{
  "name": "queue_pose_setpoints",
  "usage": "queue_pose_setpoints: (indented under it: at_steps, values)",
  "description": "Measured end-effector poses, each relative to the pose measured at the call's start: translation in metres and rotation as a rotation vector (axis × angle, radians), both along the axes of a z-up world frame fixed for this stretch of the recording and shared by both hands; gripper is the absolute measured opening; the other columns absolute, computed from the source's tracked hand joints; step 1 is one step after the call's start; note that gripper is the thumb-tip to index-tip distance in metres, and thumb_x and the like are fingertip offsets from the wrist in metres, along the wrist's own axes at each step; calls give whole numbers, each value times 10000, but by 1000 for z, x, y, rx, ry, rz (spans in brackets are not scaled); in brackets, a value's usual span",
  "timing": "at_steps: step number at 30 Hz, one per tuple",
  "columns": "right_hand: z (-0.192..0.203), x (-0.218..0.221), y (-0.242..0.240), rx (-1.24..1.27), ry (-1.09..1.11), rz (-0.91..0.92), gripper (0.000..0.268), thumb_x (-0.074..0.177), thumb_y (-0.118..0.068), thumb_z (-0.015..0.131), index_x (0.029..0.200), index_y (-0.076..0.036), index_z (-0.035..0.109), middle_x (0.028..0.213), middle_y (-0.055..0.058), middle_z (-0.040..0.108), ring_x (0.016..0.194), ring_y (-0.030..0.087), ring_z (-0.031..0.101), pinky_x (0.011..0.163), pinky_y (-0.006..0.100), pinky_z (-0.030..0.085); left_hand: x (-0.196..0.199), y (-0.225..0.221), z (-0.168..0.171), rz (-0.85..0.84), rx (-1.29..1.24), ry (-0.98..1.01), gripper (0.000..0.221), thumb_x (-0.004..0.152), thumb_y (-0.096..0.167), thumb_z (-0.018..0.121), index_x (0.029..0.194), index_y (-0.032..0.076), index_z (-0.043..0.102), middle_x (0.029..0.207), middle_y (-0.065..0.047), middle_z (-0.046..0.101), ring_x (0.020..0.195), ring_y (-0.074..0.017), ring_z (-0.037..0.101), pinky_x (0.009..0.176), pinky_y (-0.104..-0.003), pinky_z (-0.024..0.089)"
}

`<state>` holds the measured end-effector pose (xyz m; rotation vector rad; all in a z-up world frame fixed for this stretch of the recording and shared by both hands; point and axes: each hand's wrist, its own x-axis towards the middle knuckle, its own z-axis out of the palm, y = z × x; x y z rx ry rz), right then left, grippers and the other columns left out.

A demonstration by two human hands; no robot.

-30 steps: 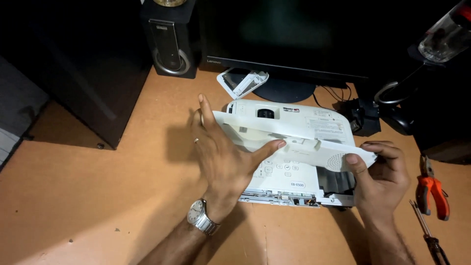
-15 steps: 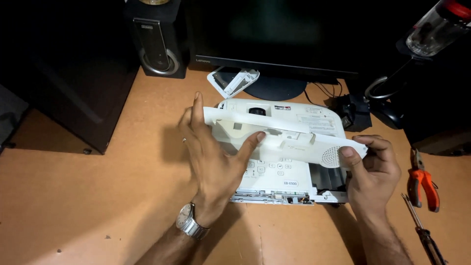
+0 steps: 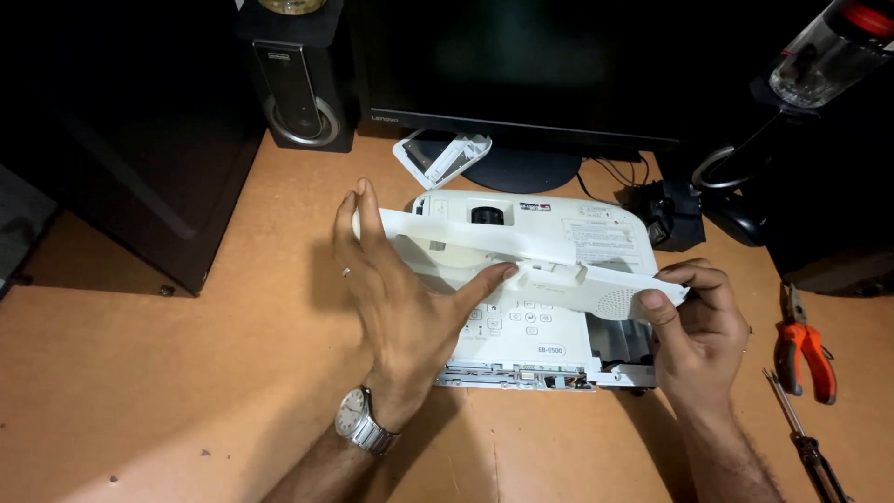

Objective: The person is reassembling a projector by fitting the top plastic cover and securing it with screws using a screwdriver.

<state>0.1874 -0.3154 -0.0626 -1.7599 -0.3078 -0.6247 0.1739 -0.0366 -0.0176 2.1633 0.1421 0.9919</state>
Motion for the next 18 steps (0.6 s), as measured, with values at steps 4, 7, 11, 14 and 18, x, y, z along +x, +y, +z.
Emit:
queue_pose_setpoints:
  at_steps: [4, 7, 11, 14, 18]
  values:
    - [-1, 0, -1, -46, -23, 16, 226, 997, -99, 680, 1160, -4, 554, 1143, 112, 569, 1068, 206, 579, 828, 281, 506, 2, -2, -7, 54, 58, -3, 1390, 652, 757, 857, 1594, 41, 127, 1581, -287, 268, 1506, -477, 335, 1154, -634, 446]
    - [-1, -3, 4, -68, -62, 46, 212, 987, -100, 681, 1138, -24, 554, 1100, 101, 560, 1065, 209, 544, 878, 299, 472, 3, -3, -15, 48, 73, -52, 1430, 667, 796, 834, 1632, 87, 54, 1651, -301, 89, 1583, -528, 171, 1211, -706, 381]
    - [-2, -7, 9, -105, -140, 90, 201, 953, -41, 699, 1087, -43, 549, 1044, 109, 581, 1034, 218, 579, 948, 320, 493, 0, -3, -16, -23, 32, -36, 1447, 688, 809, 793, 1670, 146, -37, 1712, -253, -120, 1643, -486, -78, 1294, -760, 218]
    - [-1, -6, 4, -250, -283, 145, 232, 913, -26, 735, 1071, -50, 567, 997, 87, 594, 954, 209, 602, 842, 290, 528, 0, -4, -18, -57, 47, -110, 1358, 744, 805, 739, 1684, 208, -38, 1721, -250, -120, 1654, -507, -77, 1300, -806, 188]
    - [2, -8, 7, -327, -428, 165, 279, 864, 18, 779, 1044, -56, 580, 963, 78, 647, 849, 195, 626, 800, 319, 527, 3, 0, -21, -91, 19, -137, 1358, 734, 677, 892, 1682, 203, 42, 1739, -212, -43, 1660, -518, 4, 1311, -761, 232]
